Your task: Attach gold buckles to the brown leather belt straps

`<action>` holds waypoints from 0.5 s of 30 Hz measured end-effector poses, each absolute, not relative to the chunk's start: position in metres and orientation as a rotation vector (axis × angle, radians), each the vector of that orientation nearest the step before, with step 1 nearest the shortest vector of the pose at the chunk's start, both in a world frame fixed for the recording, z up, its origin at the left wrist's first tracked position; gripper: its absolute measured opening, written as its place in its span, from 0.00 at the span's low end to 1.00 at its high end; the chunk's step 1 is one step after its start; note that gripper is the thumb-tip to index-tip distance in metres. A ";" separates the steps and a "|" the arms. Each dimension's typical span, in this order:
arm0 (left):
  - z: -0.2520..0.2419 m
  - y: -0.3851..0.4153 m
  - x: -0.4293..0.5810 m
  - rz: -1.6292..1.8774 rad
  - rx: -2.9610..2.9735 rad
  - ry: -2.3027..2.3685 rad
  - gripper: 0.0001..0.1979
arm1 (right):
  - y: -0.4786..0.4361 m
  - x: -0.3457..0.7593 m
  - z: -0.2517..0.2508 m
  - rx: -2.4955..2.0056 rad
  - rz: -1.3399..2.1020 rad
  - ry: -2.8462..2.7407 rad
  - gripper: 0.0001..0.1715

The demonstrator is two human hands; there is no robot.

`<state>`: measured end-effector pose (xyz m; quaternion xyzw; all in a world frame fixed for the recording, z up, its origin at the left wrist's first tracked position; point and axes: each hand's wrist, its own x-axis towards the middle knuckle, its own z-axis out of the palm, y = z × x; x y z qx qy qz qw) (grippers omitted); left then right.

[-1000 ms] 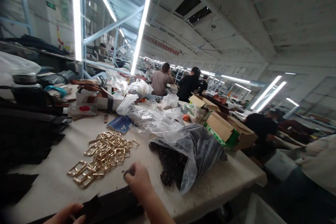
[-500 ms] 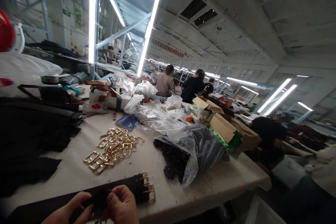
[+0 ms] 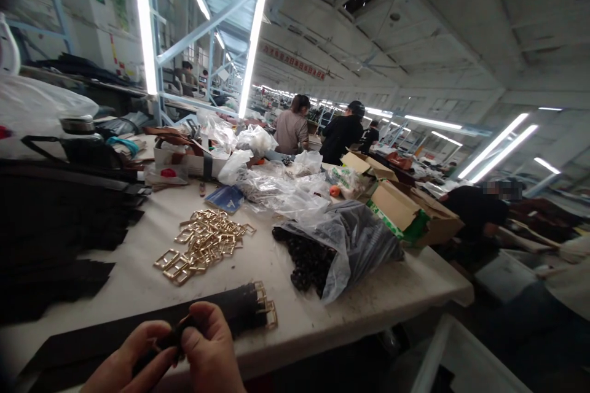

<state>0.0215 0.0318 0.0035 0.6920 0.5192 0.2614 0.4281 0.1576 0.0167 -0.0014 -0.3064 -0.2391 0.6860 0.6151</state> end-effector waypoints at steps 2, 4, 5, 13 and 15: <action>-0.002 0.029 0.020 0.690 1.678 1.342 0.19 | 0.015 0.158 -0.005 -0.694 1.651 -0.486 0.24; -0.004 0.026 0.019 0.658 1.664 1.300 0.21 | 0.013 0.161 -0.005 -0.731 1.665 -0.509 0.24; -0.004 0.024 0.018 0.640 1.666 1.260 0.20 | 0.012 0.164 -0.005 -0.760 1.639 -0.532 0.24; 0.023 0.019 0.019 0.649 1.612 1.134 0.18 | 0.001 0.170 0.002 -0.854 2.021 -0.502 0.20; 0.027 0.018 0.017 0.595 1.526 1.133 0.18 | -0.004 0.170 0.006 -0.817 2.068 -0.407 0.17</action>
